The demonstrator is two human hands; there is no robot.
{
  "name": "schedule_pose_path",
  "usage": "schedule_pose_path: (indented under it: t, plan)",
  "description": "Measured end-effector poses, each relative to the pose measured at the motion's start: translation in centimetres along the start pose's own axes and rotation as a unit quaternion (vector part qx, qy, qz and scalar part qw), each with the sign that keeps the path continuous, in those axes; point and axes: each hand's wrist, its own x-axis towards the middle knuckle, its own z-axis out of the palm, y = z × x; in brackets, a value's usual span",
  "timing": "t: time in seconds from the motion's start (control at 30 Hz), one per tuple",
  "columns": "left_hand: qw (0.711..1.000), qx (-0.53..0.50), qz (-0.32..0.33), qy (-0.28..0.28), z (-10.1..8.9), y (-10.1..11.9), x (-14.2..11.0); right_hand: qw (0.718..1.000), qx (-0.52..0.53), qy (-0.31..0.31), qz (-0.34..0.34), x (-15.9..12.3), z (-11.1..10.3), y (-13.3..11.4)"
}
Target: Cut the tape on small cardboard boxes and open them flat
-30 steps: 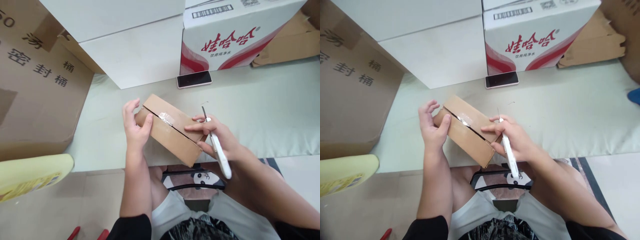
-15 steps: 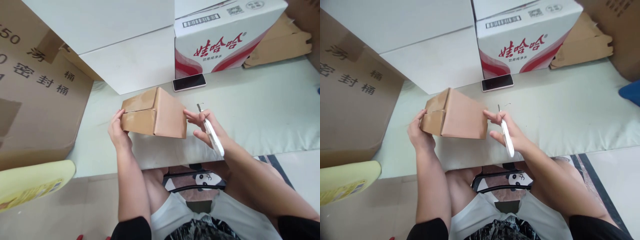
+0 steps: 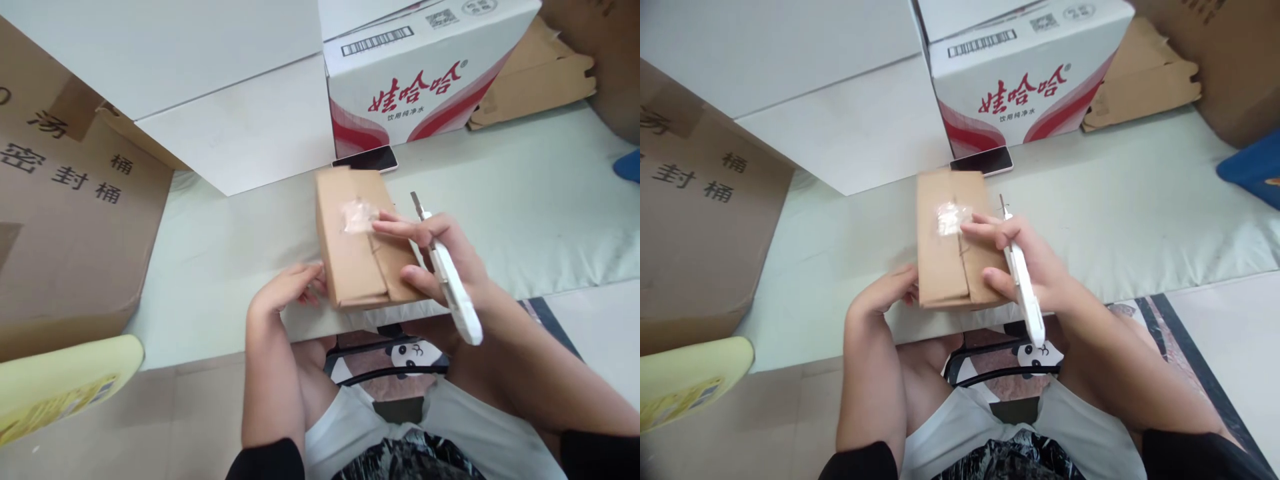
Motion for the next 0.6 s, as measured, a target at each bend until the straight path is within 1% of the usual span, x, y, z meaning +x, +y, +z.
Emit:
schedule_pose_path:
  t: [0.03, 0.07, 0.1, 0.13, 0.17, 0.2, 0.23, 0.27, 0.3, 0.37, 0.43, 0.5, 0.53, 0.6]
  plan:
    - [0.999, 0.012, 0.023, 0.028, -0.2, 0.1, 0.2, 1.000, -0.014, -0.020, 0.009, 0.0, -0.2, 0.1]
    - [0.995, 0.007, 0.062, 0.079, -0.3, 0.2, 0.5, 0.998, -0.031, -0.044, 0.015, 0.1, -0.3, 0.1]
    - [0.982, -0.014, 0.116, 0.149, -0.5, 0.2, 0.9, 0.996, -0.047, -0.069, 0.019, 0.1, -0.3, 0.1]
    - [0.957, -0.040, 0.180, 0.225, -0.5, 0.1, 1.2, 0.994, -0.060, -0.091, 0.020, 0.2, -0.3, 0.0]
    - [0.921, -0.057, 0.245, 0.297, -0.6, 0.0, 1.5, 0.992, -0.071, -0.105, 0.019, 0.4, -0.3, -0.1]
    - [0.885, -0.055, 0.306, 0.346, -0.6, -0.1, 1.8, 0.990, -0.078, -0.113, 0.015, 0.5, -0.2, -0.2]
    - [0.857, -0.032, 0.359, 0.370, -0.4, -0.2, 2.0, 0.990, -0.083, -0.111, 0.005, 0.6, 0.0, -0.3]
    - [0.839, 0.009, 0.401, 0.369, -0.2, -0.2, 2.0, 0.991, -0.085, -0.104, -0.007, 0.6, 0.1, -0.4]
    - [0.830, 0.057, 0.429, 0.351, 0.1, -0.1, 2.1, 0.992, -0.086, -0.089, -0.019, 0.6, 0.3, -0.5]
    - [0.822, 0.131, 0.455, 0.316, 1.1, 0.3, 2.0, 0.996, -0.083, -0.030, -0.021, 0.3, 0.6, -0.8]
    - [0.817, 0.165, 0.456, 0.312, 2.3, 0.9, 1.7, 0.996, -0.059, 0.064, 0.014, 0.0, 0.8, -1.3]
    - [0.813, 0.183, 0.443, 0.329, 3.7, 1.5, 1.3, 0.988, -0.007, 0.140, 0.067, -0.3, 1.0, -1.9]
    - [0.813, 0.194, 0.434, 0.338, 4.3, 1.8, 1.1, 0.983, 0.016, 0.162, 0.086, -0.4, 1.0, -2.2]
    - [0.812, 0.213, 0.419, 0.346, 5.4, 2.2, 0.6, 0.978, 0.031, 0.180, 0.097, -0.3, 0.9, -2.9]
